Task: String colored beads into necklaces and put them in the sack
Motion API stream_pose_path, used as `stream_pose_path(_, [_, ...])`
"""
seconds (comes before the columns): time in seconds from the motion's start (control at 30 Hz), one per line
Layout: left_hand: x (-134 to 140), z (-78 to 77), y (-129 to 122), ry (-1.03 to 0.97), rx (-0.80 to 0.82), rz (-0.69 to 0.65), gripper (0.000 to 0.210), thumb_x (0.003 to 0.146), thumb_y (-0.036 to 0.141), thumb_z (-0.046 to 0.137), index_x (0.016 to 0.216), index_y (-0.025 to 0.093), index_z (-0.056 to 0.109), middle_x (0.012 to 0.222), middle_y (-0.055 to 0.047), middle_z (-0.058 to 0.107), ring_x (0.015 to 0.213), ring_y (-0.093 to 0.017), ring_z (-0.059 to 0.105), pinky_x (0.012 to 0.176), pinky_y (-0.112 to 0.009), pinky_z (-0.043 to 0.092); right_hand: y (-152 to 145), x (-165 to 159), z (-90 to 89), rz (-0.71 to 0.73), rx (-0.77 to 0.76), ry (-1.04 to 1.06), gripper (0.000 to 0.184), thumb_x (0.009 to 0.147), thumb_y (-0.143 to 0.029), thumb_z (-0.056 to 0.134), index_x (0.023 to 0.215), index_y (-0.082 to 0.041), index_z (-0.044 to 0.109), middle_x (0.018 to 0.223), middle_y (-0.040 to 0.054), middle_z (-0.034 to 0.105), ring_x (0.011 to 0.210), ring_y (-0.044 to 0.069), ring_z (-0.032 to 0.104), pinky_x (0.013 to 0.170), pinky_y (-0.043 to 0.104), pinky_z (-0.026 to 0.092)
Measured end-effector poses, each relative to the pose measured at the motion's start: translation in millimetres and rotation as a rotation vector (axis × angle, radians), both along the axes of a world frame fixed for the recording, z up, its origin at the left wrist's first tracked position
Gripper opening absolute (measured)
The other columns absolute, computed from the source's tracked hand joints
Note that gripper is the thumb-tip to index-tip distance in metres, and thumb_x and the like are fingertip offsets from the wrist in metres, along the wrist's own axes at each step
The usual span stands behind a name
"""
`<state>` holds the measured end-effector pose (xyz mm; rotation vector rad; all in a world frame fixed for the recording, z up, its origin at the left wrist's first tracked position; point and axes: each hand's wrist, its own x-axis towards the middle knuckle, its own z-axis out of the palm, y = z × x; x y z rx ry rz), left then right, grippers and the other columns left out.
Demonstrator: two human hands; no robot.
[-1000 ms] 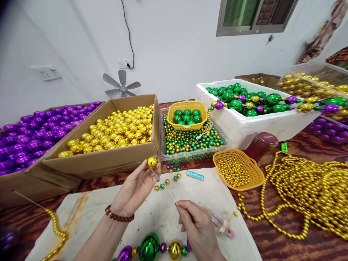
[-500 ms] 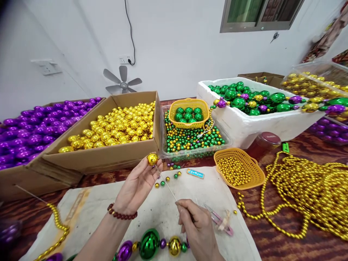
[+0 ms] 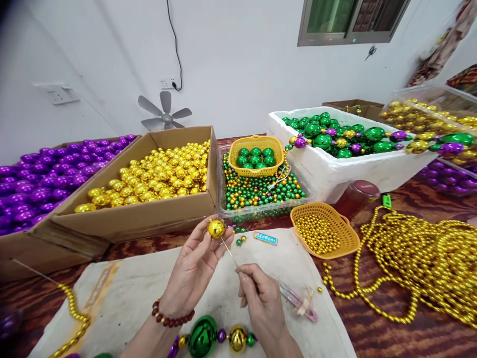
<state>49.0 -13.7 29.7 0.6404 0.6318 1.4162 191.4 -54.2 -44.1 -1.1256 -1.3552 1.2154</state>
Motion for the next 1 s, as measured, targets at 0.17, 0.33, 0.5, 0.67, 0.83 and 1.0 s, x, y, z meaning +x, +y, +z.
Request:
stream_pose_path(0.17, [12.1, -16.5, -19.0, 0.296, 0.019, -0.106, 0.036, 0.091, 0.027, 0.054, 0.127, 0.025, 0.055, 0.130, -0.008, 0.056, 0.117, -0.026, 0.055, 0.105, -0.044, 0.038, 5.7, 3.8, 7.4, -0.020, -0.016, 0.037, 0.021, 0.096, -0.035, 0.047, 0.098, -0.018, 0.059, 0.063, -0.0041, 0.049, 0.051, 0.009, 0.049, 0.050, 0.020, 0.040])
stream_pose_path(0.33, [-26.7, -48.1, -12.6, 0.955, 0.100, -0.137, 0.033, 0.091, 0.033, 0.051, 0.122, 0.025, 0.060, 0.119, -0.008, 0.061, 0.105, -0.023, 0.059, 0.095, -0.040, 0.044, 5.9, 30.1, 10.7, -0.103, -0.127, 0.157, 0.018, 0.094, -0.036, 0.052, 0.090, -0.019, 0.057, 0.066, -0.0034, 0.052, 0.053, 0.008, 0.050, 0.050, 0.019, 0.038])
stream_pose_path(0.5, [-90.2, -83.6, 17.1, 1.624, 0.161, 0.098, 0.021, 0.091, 0.024, 0.045, 0.095, 0.020, 0.065, 0.093, -0.006, 0.063, 0.088, -0.022, 0.058, 0.082, -0.038, 0.044, 0.2, 39.0, 2.0, -0.019, -0.223, 0.235, 0.018, 0.094, -0.036, 0.051, 0.102, -0.020, 0.055, 0.073, -0.0020, 0.055, 0.055, 0.009, 0.053, 0.047, 0.019, 0.034])
stream_pose_path(0.67, [-81.9, -93.5, 17.2, 1.866, 0.289, -0.083, 0.020, 0.091, 0.019, 0.040, 0.098, 0.021, 0.059, 0.099, -0.005, 0.057, 0.086, -0.019, 0.056, 0.076, -0.030, 0.043, -1.4, 30.3, -7.6, 0.021, -0.219, 0.208, 0.021, 0.094, -0.036, 0.051, 0.104, -0.019, 0.056, 0.080, 0.0015, 0.061, 0.057, 0.010, 0.055, 0.050, 0.020, 0.036])
stream_pose_path(0.83, [-53.9, -95.8, 22.7, 2.037, 0.345, -0.137, 0.017, 0.090, 0.021, 0.043, 0.095, 0.021, 0.059, 0.102, -0.007, 0.055, 0.088, -0.022, 0.055, 0.072, -0.031, 0.040, -2.5, 30.2, -3.1, 0.016, -0.217, 0.172, 0.021, 0.093, -0.037, 0.053, 0.095, -0.017, 0.058, 0.082, 0.0038, 0.065, 0.056, 0.010, 0.055, 0.052, 0.022, 0.038])
stream_pose_path(1.0, [-50.2, -98.0, 34.7, 2.004, 0.329, -0.123, 0.013, 0.087, 0.022, 0.050, 0.090, 0.020, 0.062, 0.101, -0.008, 0.057, 0.090, -0.023, 0.056, 0.074, -0.032, 0.042, -6.1, 31.1, -1.3, 0.005, -0.224, 0.151, 0.022, 0.092, -0.037, 0.054, 0.092, -0.016, 0.061, 0.079, 0.0036, 0.067, 0.055, 0.010, 0.056, 0.052, 0.022, 0.039])
